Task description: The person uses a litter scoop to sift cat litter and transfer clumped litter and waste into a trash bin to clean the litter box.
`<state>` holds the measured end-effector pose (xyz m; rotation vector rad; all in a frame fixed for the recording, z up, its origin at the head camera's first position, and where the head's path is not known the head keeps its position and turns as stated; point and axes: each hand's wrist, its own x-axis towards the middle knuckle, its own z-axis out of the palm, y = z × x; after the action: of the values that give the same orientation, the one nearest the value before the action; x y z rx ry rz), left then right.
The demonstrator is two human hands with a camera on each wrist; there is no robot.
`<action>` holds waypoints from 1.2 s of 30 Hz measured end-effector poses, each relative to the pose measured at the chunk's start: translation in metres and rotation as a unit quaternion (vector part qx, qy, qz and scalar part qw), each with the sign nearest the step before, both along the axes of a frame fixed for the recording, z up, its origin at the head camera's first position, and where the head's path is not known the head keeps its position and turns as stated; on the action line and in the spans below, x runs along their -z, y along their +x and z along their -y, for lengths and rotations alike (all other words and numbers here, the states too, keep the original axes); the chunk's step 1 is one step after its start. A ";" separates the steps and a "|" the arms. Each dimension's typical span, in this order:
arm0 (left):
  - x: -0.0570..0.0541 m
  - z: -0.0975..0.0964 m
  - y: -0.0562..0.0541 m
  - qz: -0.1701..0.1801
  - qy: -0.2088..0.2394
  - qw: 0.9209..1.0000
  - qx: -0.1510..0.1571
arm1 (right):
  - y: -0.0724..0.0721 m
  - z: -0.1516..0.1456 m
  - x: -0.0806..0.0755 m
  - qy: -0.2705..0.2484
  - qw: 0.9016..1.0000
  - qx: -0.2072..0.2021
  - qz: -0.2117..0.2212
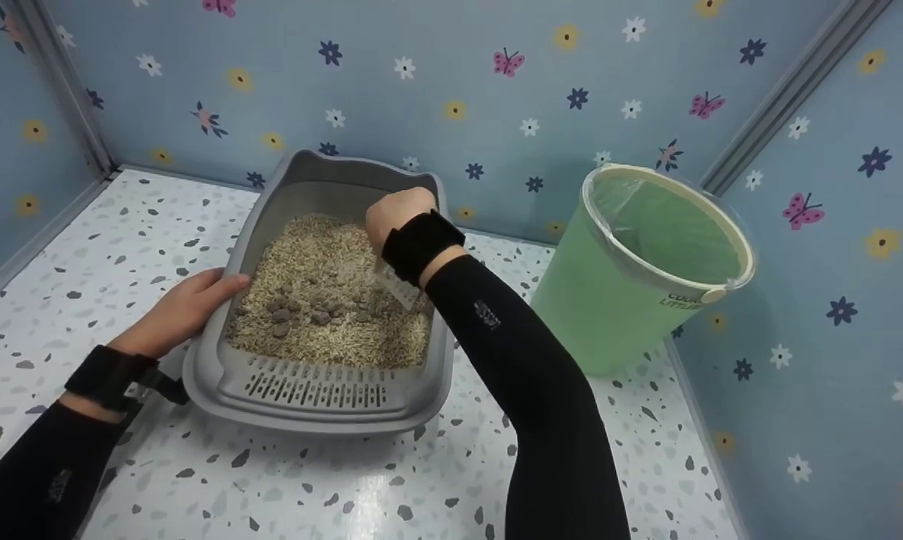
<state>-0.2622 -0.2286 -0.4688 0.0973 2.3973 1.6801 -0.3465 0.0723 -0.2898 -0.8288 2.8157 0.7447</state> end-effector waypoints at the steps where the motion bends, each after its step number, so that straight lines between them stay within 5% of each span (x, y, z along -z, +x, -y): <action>1: 0.000 0.000 0.000 0.001 0.000 1.000 -0.001 | -0.004 -0.001 0.001 0.003 1.000 0.011 0.013; 7: -0.002 0.000 0.000 0.004 -0.003 1.000 -0.005 | -0.028 -0.003 0.002 0.009 0.993 0.065 0.101; 12: -0.001 -0.002 0.001 0.002 -0.006 1.000 -0.007 | -0.041 -0.010 -0.003 -0.039 0.979 0.112 0.166; 18: -0.001 -0.002 0.002 0.001 -0.005 1.000 -0.004 | -0.054 -0.021 0.004 -0.095 0.970 0.126 0.187; 29: 0.000 0.002 0.000 -0.011 0.004 1.000 0.001 | -0.064 -0.032 0.011 -0.189 0.935 0.144 0.262; 36: 0.002 0.001 0.001 -0.009 -0.007 1.000 -0.002 | -0.066 -0.030 0.027 -0.223 0.923 0.117 0.291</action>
<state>-0.2616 -0.2301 -0.4707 0.1058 2.4234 1.6692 -0.4126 0.1019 -0.3172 -0.6084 2.4719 -0.1779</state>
